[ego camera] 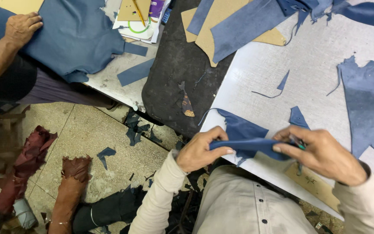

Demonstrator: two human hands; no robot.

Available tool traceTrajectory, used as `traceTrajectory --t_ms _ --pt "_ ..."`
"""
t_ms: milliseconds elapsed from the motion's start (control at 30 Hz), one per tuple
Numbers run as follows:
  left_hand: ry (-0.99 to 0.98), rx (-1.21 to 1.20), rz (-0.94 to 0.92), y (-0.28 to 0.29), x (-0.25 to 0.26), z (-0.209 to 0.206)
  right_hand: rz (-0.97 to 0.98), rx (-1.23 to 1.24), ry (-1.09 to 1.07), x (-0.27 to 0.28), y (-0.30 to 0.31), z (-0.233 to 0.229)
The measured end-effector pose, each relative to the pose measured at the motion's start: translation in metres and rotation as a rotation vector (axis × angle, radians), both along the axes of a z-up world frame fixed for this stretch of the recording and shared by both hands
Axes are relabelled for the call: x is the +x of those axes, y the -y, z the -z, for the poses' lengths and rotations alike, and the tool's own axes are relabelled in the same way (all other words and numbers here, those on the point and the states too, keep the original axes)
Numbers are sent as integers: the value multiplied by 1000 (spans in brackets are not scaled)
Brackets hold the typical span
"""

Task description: The person uses a utility knife to cut blue fabric along the edges of cardboard templates placed on a worktable. They repeatedly position different templates, trace the outlines, and remove the cut fabric pieces.

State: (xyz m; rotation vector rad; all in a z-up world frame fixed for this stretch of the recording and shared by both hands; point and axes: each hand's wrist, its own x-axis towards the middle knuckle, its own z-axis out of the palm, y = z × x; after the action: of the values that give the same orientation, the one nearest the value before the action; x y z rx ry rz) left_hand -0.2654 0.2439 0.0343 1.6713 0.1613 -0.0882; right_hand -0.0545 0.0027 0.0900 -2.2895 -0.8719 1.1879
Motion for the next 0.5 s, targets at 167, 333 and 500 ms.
traceTrajectory --t_ms 167,333,500 --pt "99 -78 -487 -52 -14 13 -207 374 401 18 -145 -26" --pt "10 -97 -780 -81 -22 37 -207 829 911 -24 -186 -27" --pt "7 -212 -888 -83 -44 68 165 640 -426 -103 -109 15"
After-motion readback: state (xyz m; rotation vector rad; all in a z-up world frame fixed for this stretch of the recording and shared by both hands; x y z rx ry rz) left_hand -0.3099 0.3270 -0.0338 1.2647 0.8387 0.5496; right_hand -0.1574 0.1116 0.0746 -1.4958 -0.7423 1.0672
